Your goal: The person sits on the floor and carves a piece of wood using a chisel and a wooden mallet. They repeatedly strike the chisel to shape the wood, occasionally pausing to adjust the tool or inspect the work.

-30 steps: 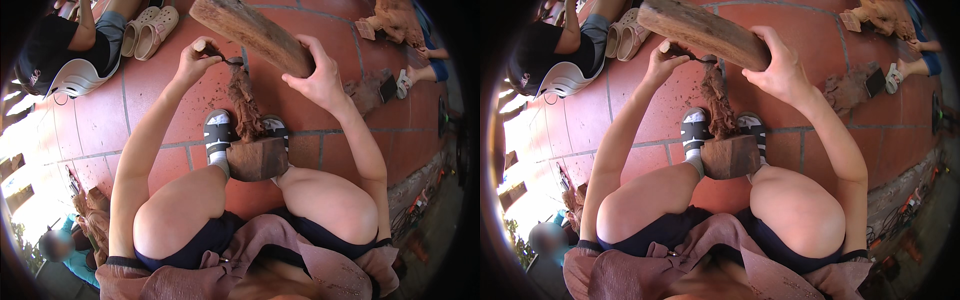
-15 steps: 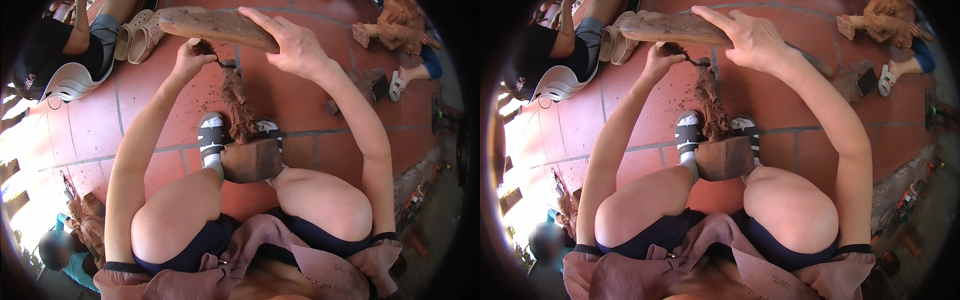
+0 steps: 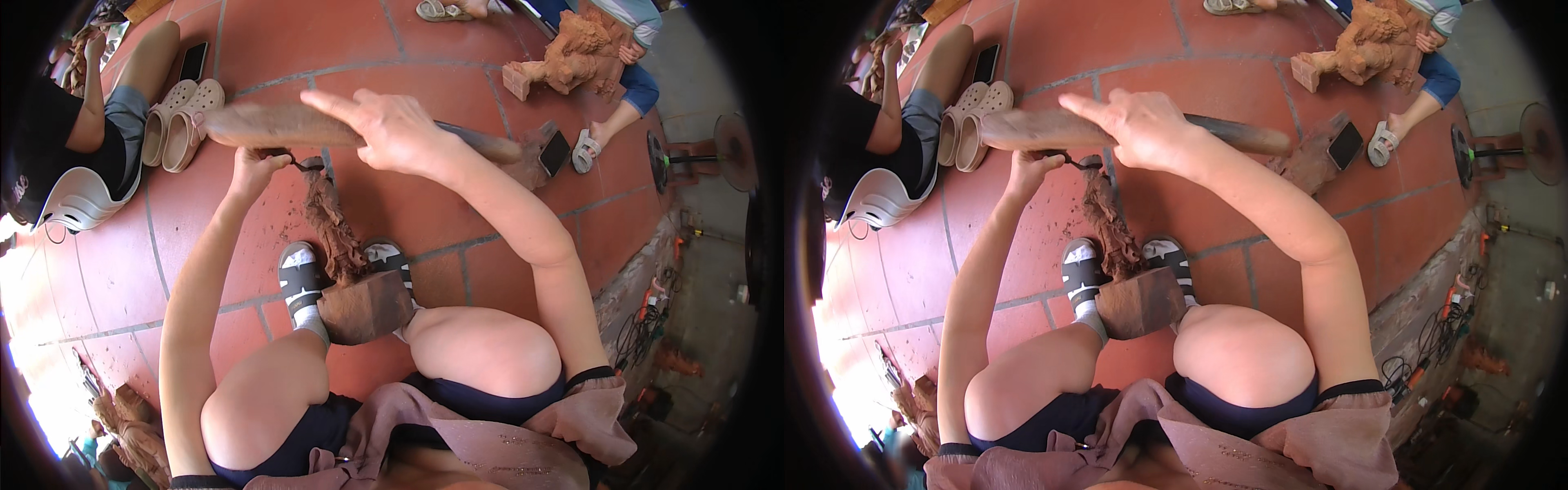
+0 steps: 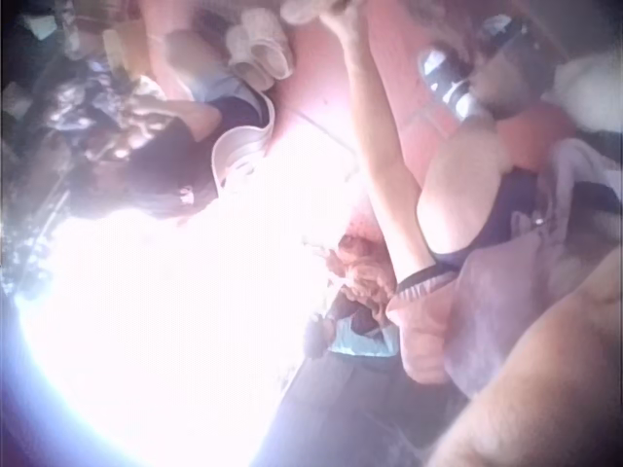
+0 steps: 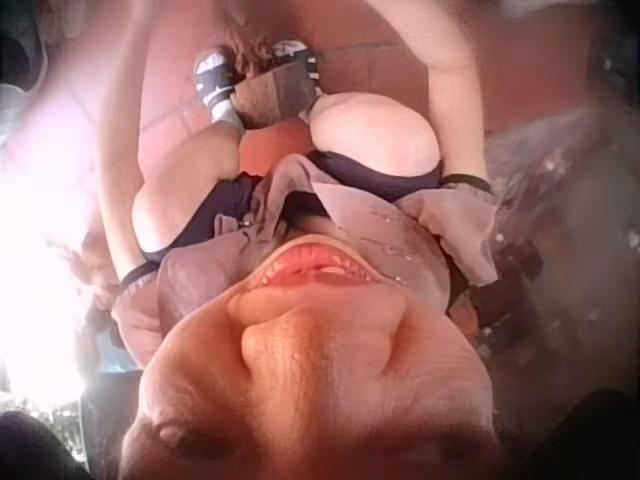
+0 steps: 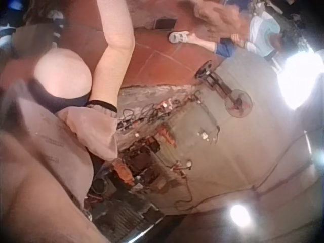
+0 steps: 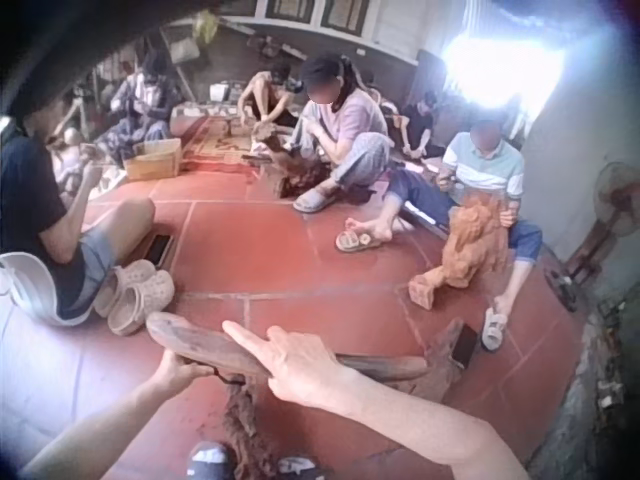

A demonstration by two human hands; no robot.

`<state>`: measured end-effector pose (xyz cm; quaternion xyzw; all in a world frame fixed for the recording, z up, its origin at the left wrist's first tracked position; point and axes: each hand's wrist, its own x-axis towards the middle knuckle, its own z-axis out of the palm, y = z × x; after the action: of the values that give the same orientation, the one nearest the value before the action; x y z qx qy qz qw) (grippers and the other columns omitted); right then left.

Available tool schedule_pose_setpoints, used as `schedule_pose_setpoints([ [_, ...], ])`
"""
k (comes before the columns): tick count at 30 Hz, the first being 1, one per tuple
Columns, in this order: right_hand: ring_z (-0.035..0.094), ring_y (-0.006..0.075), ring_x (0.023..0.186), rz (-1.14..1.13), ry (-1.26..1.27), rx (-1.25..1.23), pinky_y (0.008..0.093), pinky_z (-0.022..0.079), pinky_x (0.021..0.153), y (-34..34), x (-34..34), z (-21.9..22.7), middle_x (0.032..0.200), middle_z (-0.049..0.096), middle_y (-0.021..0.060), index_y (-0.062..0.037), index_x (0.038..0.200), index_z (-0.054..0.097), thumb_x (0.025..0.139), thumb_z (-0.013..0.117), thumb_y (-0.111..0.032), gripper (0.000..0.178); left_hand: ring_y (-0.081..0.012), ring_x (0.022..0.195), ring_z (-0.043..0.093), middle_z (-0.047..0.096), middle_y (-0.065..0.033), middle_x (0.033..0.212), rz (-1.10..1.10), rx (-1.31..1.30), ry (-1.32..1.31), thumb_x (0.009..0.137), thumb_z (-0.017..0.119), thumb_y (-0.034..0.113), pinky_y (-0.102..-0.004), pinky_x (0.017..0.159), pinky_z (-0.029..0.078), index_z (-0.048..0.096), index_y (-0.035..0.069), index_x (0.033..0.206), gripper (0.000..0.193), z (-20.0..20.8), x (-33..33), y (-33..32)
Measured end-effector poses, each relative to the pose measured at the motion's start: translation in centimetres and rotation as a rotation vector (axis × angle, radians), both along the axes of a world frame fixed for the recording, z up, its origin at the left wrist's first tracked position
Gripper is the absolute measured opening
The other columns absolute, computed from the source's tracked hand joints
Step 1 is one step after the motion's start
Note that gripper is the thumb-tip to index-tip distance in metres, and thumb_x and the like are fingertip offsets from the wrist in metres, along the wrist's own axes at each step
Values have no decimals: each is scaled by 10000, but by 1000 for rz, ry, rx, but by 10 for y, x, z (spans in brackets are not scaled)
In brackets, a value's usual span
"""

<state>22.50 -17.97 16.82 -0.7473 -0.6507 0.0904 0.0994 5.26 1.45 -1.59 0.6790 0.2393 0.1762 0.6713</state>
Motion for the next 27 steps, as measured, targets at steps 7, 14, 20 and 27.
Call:
schedule_pose_setpoints([
  [7, 640, 328, 819, -72, 186, 94, 438, 540, 745, -6, 3, 12, 914, 594, 151, -326, 1472, 280, 724, 652, -57, 877, -131, 874, 635, 630, -26, 914, 37, -9, -68, 713, 703, -102, -266, 778, 522, 566, 55, 977, 336, 17, 6, -14],
  [14, 623, 353, 878, -53, 136, -38, 435, 521, 770, -4, 4, -11, 989, 605, 169, -268, 1458, 307, 689, 637, -31, 870, -138, 826, 631, 619, -43, 898, 39, 61, -59, 717, 733, -65, -276, 755, 536, 567, 43, 995, 341, -3, -5, -7],
  [20, 537, 319, 1210, -153, 448, 25, 386, 461, 986, -33, 1, -27, 1360, 507, 158, -197, 1449, 335, 677, 671, -45, 856, -131, 756, 632, 618, -46, 885, 86, -128, 104, 740, 785, 74, -281, 675, 561, 567, 39, 986, 331, 42, -31, -3],
  [27, 578, 369, 1106, -143, 435, 81, 415, 484, 918, -38, -7, -31, 1233, 574, 185, -217, 1443, 336, 688, 658, -43, 839, -94, 765, 630, 660, -22, 866, 115, -12, -11, 715, 811, 69, -231, 714, 520, 611, 73, 956, 313, 30, -32, 5],
])
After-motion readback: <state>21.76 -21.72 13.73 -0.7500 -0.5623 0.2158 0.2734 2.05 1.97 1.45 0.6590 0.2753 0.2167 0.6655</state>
